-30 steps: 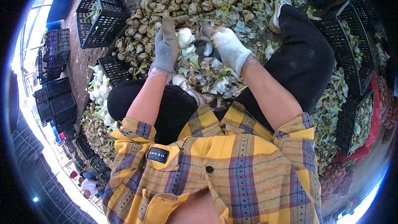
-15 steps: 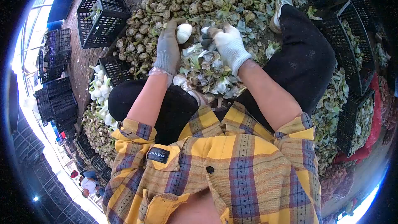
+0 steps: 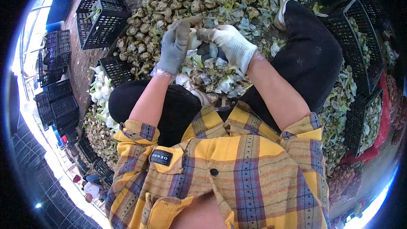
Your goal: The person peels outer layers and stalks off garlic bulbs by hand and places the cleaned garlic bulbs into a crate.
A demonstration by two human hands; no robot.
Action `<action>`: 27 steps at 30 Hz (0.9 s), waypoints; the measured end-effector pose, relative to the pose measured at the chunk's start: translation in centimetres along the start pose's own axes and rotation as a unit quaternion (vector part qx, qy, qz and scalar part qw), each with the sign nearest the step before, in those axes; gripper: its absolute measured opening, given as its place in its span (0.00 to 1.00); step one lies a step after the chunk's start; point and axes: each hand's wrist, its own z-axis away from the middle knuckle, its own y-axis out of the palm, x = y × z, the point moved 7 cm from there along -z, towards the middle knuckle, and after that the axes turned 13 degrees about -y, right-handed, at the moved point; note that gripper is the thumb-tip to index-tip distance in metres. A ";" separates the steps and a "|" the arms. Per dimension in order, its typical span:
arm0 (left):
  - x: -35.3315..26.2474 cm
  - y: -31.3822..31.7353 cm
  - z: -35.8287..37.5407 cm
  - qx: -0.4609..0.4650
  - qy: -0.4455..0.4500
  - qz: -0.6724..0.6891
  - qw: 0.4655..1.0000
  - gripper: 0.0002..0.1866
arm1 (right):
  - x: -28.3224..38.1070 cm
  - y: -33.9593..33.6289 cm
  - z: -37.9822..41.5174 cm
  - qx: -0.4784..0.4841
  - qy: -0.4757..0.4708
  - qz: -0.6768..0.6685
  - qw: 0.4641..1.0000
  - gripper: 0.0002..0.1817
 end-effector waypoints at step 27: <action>4.7 1.7 0.3 -0.043 -0.278 0.267 0.922 0.23 | -1.1 -2.9 -1.5 -0.144 -0.087 0.198 0.966 0.15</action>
